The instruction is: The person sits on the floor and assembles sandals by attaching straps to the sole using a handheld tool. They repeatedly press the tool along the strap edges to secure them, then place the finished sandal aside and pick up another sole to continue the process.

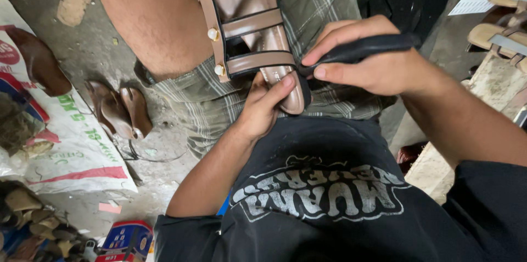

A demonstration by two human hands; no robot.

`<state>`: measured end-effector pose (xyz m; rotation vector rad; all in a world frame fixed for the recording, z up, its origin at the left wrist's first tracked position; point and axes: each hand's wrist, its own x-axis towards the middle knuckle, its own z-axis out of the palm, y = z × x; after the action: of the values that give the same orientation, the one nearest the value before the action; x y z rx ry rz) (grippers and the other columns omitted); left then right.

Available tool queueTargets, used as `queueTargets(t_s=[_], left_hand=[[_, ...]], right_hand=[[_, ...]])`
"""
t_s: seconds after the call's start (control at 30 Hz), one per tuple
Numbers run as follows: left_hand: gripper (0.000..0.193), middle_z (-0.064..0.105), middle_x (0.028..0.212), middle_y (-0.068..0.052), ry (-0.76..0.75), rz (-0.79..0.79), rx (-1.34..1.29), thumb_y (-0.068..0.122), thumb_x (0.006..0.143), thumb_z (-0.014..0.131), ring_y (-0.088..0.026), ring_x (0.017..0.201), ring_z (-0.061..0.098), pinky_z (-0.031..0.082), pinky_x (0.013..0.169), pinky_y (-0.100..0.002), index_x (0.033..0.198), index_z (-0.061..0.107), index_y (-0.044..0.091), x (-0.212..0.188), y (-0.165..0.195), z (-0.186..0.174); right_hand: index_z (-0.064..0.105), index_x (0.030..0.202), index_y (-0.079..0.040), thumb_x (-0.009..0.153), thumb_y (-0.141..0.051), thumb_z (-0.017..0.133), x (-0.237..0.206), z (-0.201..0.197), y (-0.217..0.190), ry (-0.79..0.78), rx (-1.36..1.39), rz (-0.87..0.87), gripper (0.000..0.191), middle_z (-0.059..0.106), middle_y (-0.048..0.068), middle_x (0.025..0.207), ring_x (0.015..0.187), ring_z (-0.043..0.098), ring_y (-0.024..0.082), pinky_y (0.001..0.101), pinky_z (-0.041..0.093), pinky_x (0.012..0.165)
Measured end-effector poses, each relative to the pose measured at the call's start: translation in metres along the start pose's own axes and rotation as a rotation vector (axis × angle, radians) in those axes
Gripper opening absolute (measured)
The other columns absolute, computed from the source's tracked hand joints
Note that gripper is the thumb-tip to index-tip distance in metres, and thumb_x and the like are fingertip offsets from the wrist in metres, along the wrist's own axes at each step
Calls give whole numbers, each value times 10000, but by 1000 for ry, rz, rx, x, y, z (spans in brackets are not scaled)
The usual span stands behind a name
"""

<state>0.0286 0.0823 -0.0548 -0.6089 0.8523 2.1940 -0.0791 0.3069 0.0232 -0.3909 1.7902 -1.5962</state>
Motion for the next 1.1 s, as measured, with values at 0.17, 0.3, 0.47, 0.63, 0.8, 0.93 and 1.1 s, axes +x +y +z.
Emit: queueTargets(t_s=[0.17, 0.3, 0.47, 0.63, 0.8, 0.93, 1.1], left_hand=[[381, 682, 1094, -125, -36, -17, -59, 199, 1015, 699, -228, 979, 691, 588, 864, -400, 1277, 545, -31, -1, -9, -9], [324, 705, 1018, -148, -114, -12, -31, 200, 1034, 690, -245, 913, 709, 586, 825, -383, 1212, 625, -64, -2, -17, -17], [303, 654, 1085, -73, -5, 19, 149, 172, 998, 695, -162, 1022, 627, 520, 901, -332, 1218, 613, -19, -3, -7, -7], [599, 569, 1278, -127, -130, 218, 696, 199, 945, 735, -192, 1199, 581, 502, 1050, -344, 1400, 424, -36, -33, 59, 8], [665, 547, 1335, -174, 343, 668, 1126, 123, 988, 823, -193, 1174, 619, 559, 1047, -319, 1451, 365, -11, -125, 144, 21], [465, 716, 1199, -146, 206, 978, 1230, 135, 917, 826, -197, 1049, 749, 617, 921, -302, 1299, 595, 6, -151, 190, 47], [487, 774, 1087, -88, -50, 925, 1271, 242, 846, 888, -218, 967, 744, 588, 840, -316, 1242, 709, 21, -106, 182, 67]], right_hand=[[776, 1070, -25, 871, -80, 765, 14, -9, -5, -118, -36, 140, 206, 753, 72, 957, 874, 727, 134, 248, 565, 753], [793, 1019, -43, 856, -110, 775, 26, -17, -10, -255, -49, 134, 178, 753, 46, 883, 809, 709, 127, 258, 547, 697], [799, 993, -49, 833, -122, 781, 30, -15, -9, -320, -110, 134, 177, 758, 44, 879, 803, 716, 138, 267, 552, 697], [746, 1073, -21, 898, -81, 765, 1, -16, -6, -59, -95, -51, 186, 734, 90, 1032, 919, 708, 171, 269, 553, 806], [704, 1108, 28, 973, 6, 691, -25, -12, -15, 461, -166, -75, 137, 692, 137, 1064, 976, 696, 226, 319, 573, 904], [679, 1112, 40, 990, 0, 659, -15, -1, -36, 579, -84, -266, 130, 680, 135, 1083, 972, 728, 251, 365, 636, 949], [680, 1068, 3, 932, -80, 714, -13, 24, -61, 480, -53, -522, 163, 672, 117, 1080, 965, 747, 269, 388, 658, 944]])
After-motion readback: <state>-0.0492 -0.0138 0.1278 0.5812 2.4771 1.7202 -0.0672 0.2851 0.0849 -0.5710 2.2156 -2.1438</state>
